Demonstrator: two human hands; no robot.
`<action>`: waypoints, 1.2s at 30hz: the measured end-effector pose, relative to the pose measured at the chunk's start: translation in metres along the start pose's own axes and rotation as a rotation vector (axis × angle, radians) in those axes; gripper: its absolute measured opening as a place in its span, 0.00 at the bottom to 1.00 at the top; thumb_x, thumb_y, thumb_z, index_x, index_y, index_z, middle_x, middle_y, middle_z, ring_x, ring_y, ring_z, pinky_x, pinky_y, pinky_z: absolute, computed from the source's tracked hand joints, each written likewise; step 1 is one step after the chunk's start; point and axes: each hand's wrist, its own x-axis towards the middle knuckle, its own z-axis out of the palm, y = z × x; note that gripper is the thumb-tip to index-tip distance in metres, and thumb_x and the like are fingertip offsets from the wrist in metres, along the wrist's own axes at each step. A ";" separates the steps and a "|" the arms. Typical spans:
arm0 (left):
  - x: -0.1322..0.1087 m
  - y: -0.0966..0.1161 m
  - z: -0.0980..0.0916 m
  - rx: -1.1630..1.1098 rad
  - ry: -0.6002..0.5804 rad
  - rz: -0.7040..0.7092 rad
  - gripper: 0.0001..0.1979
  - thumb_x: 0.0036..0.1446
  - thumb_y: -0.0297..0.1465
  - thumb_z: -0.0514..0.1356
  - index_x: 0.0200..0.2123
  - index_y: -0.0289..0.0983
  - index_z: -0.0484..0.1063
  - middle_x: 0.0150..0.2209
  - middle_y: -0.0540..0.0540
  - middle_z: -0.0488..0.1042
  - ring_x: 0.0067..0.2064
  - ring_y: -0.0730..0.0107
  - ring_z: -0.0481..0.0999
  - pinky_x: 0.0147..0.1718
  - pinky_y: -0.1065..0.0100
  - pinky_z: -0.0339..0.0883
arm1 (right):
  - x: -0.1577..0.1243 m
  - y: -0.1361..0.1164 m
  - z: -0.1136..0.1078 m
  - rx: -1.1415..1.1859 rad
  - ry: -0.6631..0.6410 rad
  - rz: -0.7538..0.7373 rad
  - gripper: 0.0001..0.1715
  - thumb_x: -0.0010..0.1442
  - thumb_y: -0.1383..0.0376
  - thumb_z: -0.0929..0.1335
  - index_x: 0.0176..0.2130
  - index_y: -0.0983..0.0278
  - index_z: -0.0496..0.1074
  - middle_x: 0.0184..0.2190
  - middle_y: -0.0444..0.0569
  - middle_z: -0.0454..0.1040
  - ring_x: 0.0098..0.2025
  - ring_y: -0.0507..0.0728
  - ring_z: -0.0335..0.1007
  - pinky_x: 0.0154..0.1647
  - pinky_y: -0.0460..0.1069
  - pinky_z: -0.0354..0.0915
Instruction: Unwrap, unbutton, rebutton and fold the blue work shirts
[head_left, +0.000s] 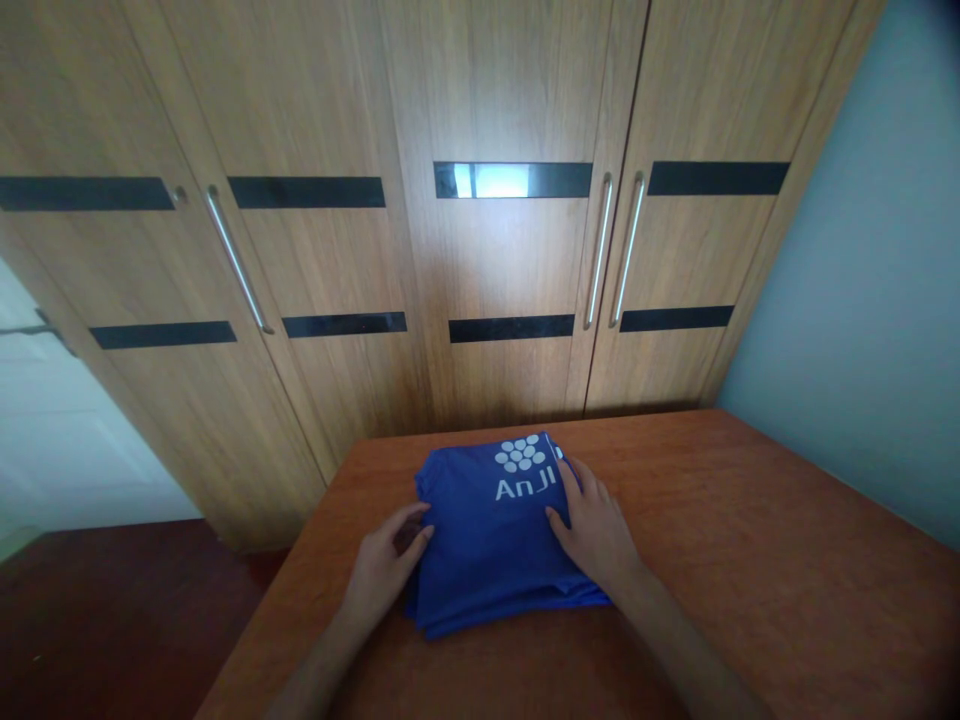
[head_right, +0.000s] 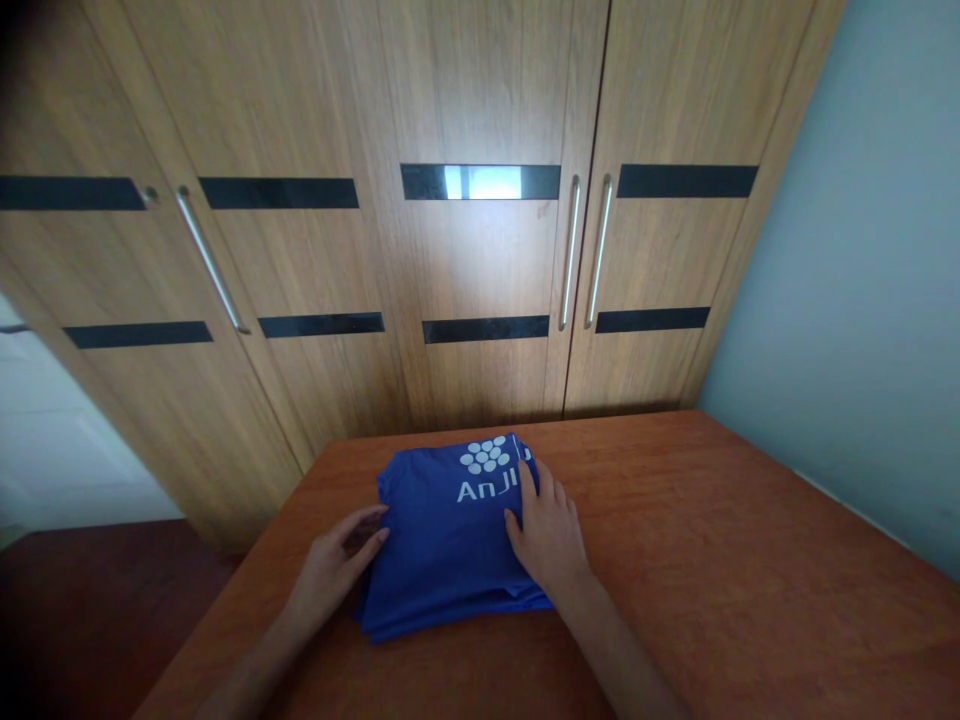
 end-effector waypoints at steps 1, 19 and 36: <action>0.002 0.001 0.001 -0.061 -0.003 -0.024 0.20 0.55 0.43 0.58 0.49 0.41 0.71 0.45 0.44 0.77 0.48 0.59 0.76 0.50 0.59 0.68 | 0.000 -0.006 -0.003 0.009 0.020 -0.046 0.36 0.61 0.59 0.61 0.65 0.65 0.51 0.64 0.59 0.53 0.63 0.67 0.52 0.58 0.60 0.55; 0.010 0.069 0.021 -0.990 -0.049 -0.368 0.23 0.49 0.33 0.65 0.49 0.39 0.69 0.34 0.46 0.79 0.31 0.68 0.78 0.32 0.69 0.70 | -0.015 -0.083 0.018 0.545 -0.209 -0.230 0.66 0.43 0.52 0.75 0.68 0.66 0.40 0.67 0.62 0.46 0.68 0.65 0.41 0.65 0.61 0.47; 0.022 0.004 0.012 0.072 0.048 -0.056 0.22 0.53 0.32 0.55 0.52 0.34 0.70 0.51 0.37 0.74 0.53 0.55 0.73 0.54 0.55 0.62 | 0.022 -0.038 0.039 0.878 -0.038 -0.045 0.18 0.50 0.72 0.64 0.41 0.64 0.76 0.35 0.47 0.79 0.38 0.58 0.74 0.42 0.51 0.69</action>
